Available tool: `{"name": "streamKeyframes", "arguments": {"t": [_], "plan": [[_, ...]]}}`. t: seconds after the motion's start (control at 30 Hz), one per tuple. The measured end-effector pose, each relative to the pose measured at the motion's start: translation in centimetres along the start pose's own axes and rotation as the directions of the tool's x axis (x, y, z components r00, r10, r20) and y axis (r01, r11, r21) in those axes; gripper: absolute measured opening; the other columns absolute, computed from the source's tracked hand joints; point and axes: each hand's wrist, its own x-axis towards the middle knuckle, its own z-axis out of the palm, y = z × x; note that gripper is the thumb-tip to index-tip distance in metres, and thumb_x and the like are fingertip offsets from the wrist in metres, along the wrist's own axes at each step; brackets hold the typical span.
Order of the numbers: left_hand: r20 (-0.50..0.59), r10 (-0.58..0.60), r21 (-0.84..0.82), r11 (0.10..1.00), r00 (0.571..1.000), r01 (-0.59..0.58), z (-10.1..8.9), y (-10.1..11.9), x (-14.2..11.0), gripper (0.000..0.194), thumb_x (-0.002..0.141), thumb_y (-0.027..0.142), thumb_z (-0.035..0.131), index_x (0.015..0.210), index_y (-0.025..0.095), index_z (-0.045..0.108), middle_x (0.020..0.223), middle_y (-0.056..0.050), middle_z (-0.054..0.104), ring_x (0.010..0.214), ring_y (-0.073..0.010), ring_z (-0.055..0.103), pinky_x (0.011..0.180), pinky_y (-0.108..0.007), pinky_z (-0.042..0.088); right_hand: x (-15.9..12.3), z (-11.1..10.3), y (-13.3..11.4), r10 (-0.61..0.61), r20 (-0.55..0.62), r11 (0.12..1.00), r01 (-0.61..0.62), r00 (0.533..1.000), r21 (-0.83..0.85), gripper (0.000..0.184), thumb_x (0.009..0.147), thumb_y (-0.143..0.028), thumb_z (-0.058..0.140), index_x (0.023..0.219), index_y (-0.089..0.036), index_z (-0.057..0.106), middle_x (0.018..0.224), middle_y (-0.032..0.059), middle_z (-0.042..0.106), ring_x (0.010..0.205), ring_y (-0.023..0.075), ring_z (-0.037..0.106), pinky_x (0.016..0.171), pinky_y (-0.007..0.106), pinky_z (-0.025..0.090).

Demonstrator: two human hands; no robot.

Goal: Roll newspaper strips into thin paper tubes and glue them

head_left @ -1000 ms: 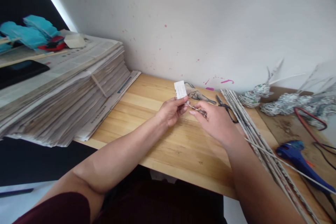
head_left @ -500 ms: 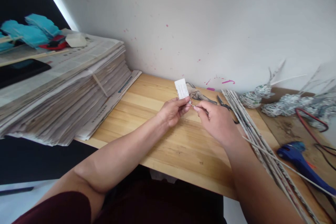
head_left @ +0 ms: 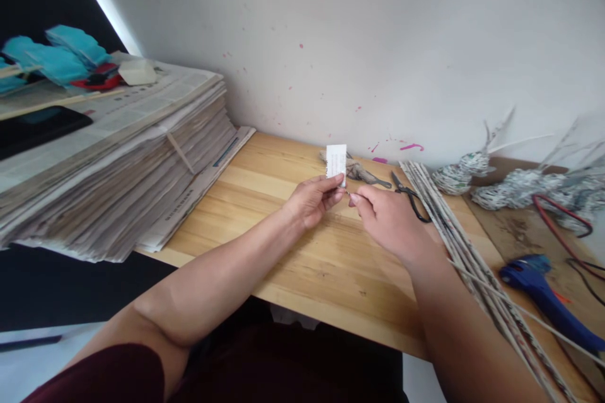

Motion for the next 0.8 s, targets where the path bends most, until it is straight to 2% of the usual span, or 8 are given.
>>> {"name": "streamKeyframes", "arguments": {"t": [0.17,0.27,0.4,0.57,0.73,0.8], "plan": [[-0.025,0.009,-0.007,1.0,1.0,-0.009,0.01,0.07,0.04,0.009,0.085,0.005,0.063,0.075,0.006,0.063,0.066,-0.003,0.065,0.053,-0.0043,0.061,0.056,-0.011,0.054,-0.09,0.07,-0.1,0.026,-0.031,0.999,-0.026,0.999,0.025,0.018,0.092,-0.034,0.052,0.089,-0.021,0.062,0.072,0.0023,0.065,0.063,0.0166,0.055,0.058,0.028,0.029],[-0.033,0.013,-0.004,1.0,0.999,-0.014,0.04,0.09,0.05,0.009,0.086,0.006,0.063,0.077,0.007,0.063,0.066,-0.003,0.065,0.052,-0.0044,0.06,0.054,-0.011,0.053,-0.12,0.08,-0.16,0.014,-0.049,1.0,-0.015,0.999,-0.021,0.019,0.093,-0.034,0.049,0.085,-0.021,0.061,0.065,0.0007,0.061,0.058,0.0156,0.051,0.057,0.028,0.026],[-0.024,0.021,0.014,1.0,1.0,-0.021,-0.01,0.0,-0.03,0.007,0.086,0.007,0.062,0.079,0.006,0.063,0.07,-0.004,0.066,0.052,-0.0041,0.06,0.053,-0.011,0.053,-0.03,-0.08,-0.11,0.002,0.0,0.999,-0.002,1.0,-0.053,0.028,0.096,-0.033,0.043,0.077,-0.02,0.059,0.066,0.0023,0.061,0.06,0.0164,0.051,0.058,0.029,0.027],[-0.024,0.012,0.033,0.999,1.0,-0.012,-0.02,-0.15,-0.06,0.007,0.086,0.007,0.063,0.079,0.006,0.063,0.071,-0.005,0.066,0.053,-0.0044,0.06,0.054,-0.012,0.053,-0.07,-0.38,-0.23,0.017,0.081,1.0,-0.018,0.997,0.009,0.028,0.095,-0.027,0.041,0.078,-0.019,0.061,0.072,0.0041,0.065,0.067,0.0174,0.056,0.062,0.029,0.03],[-0.027,0.006,-0.006,1.0,1.0,-0.007,0.01,0.01,0.06,0.005,0.084,0.004,0.064,0.081,0.006,0.065,0.069,-0.004,0.066,0.056,-0.0044,0.061,0.06,-0.012,0.054,-0.21,-0.22,-0.39,0.019,-0.003,0.998,-0.019,1.0,0.054,0.019,0.093,-0.033,0.048,0.089,-0.02,0.061,0.072,0.0022,0.065,0.061,0.0159,0.054,0.058,0.028,0.028],[-0.011,0.005,-0.006,1.0,1.0,-0.005,-0.04,0.02,0.07,0.004,0.083,0.003,0.065,0.082,0.006,0.066,0.07,-0.004,0.066,0.058,-0.0047,0.062,0.061,-0.012,0.054,-0.2,-0.17,-0.38,0.027,-0.023,0.998,-0.025,0.999,0.056,0.019,0.094,-0.032,0.046,0.086,-0.021,0.061,0.069,0.0015,0.064,0.058,0.0155,0.052,0.057,0.028,0.028]]}}
